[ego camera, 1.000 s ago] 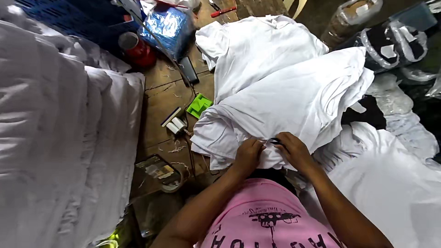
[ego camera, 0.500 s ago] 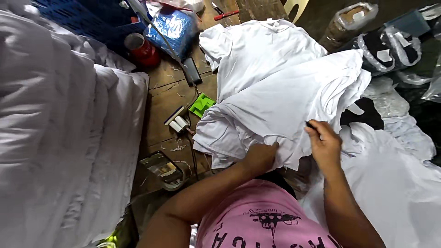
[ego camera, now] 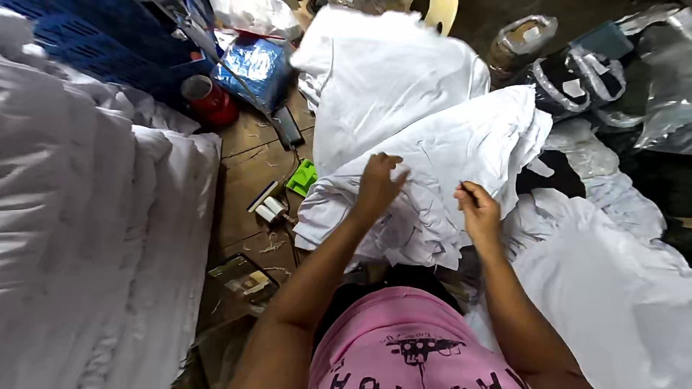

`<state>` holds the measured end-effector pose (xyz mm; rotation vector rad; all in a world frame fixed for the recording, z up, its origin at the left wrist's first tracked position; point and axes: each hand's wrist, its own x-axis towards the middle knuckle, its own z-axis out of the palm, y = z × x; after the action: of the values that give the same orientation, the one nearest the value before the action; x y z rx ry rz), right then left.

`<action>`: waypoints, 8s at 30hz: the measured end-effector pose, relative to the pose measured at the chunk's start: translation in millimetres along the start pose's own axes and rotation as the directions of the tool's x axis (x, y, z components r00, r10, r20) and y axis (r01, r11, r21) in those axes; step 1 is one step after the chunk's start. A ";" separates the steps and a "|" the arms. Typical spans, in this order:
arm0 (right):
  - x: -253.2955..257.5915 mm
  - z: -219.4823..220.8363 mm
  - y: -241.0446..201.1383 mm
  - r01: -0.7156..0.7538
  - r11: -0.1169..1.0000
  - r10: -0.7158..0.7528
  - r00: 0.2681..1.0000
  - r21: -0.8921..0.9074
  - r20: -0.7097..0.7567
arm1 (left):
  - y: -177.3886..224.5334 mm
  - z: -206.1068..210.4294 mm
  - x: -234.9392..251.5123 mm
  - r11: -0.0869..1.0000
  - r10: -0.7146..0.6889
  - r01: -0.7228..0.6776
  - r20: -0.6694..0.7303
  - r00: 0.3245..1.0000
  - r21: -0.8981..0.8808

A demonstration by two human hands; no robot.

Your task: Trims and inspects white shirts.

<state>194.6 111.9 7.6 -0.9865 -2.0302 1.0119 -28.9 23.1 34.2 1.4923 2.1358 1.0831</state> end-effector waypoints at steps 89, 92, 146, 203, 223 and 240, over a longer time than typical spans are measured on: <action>-3.9 45.7 -5.1 0.242 0.919 -0.106 0.912 -0.311 0.397 | -20.8 50.3 -78.8 1.000 0.002 -0.001 -0.135 0.991 0.015; 3.9 48.6 -6.9 0.181 0.949 -0.087 0.938 -0.260 0.336 | -20.9 67.5 -55.9 0.980 -0.102 0.115 -0.089 0.991 0.161; 79.3 -56.9 -42.8 0.415 0.910 -0.376 0.848 -0.027 0.374 | -37.2 58.3 -61.8 0.961 -0.241 0.220 0.120 0.963 0.166; 43.5 3.0 -23.5 0.175 0.984 -0.180 0.967 0.044 0.180 | -122.1 -6.1 88.4 0.704 -0.681 0.671 0.045 0.731 -0.232; 17.6 31.4 -6.3 -0.101 0.995 0.093 0.928 0.003 0.361 | -7.3 30.7 -81.9 0.905 -0.426 0.418 0.125 0.896 0.083; 17.9 84.3 3.2 0.360 0.900 -0.230 0.872 -0.247 0.432 | -16.4 43.4 -85.3 0.938 -0.338 0.326 -0.102 0.935 -0.119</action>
<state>119.3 98.5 -32.2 -0.6161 -2.6511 0.7662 22.3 -39.1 -20.0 0.9934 2.2713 1.1581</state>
